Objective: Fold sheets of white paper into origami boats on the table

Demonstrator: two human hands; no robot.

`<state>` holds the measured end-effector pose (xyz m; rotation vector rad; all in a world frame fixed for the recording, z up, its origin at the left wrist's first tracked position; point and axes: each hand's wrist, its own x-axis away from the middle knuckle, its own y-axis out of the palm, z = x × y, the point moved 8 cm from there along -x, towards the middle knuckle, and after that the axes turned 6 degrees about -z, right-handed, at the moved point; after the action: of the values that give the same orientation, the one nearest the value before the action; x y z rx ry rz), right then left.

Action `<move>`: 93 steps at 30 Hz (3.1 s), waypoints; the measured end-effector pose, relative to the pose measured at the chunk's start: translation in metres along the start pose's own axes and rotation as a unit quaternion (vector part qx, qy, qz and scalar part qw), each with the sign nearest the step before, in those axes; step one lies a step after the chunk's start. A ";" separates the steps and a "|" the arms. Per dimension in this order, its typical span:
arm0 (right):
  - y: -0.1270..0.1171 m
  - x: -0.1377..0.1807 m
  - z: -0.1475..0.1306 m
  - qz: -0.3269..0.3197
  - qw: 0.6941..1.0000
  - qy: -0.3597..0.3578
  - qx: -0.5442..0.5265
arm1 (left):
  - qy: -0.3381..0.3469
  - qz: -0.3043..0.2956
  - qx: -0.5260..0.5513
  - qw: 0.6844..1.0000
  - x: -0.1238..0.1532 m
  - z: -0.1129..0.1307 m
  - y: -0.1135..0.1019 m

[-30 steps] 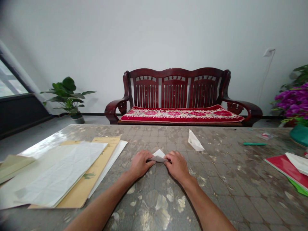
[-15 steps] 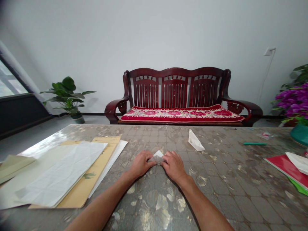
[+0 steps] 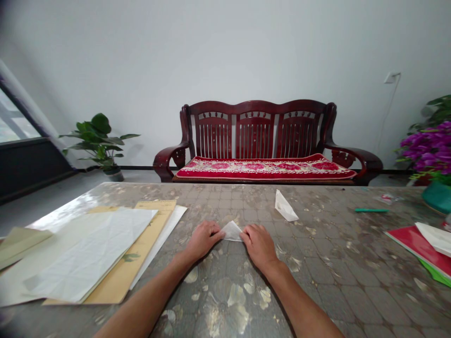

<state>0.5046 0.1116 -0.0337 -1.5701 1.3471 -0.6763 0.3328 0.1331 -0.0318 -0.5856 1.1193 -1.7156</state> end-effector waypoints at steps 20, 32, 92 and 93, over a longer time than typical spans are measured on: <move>0.000 -0.006 0.003 0.003 0.997 0.047 0.067 | -0.107 0.041 -0.035 0.993 0.012 -0.019 -0.010; 0.001 -0.008 0.004 -0.004 0.996 0.057 0.074 | -0.103 0.034 -0.069 0.992 0.014 -0.012 -0.010; 0.005 0.015 -0.031 0.008 0.986 -0.094 0.137 | 0.127 -0.087 -0.252 0.955 0.026 0.043 0.017; 0.005 0.015 -0.029 0.009 0.985 -0.088 0.147 | 0.109 -0.080 -0.239 0.961 0.025 0.042 0.015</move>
<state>0.4808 0.0888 -0.0282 -1.3463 1.0764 -0.6755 0.3620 0.0921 -0.0282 -0.8145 1.7085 -1.6775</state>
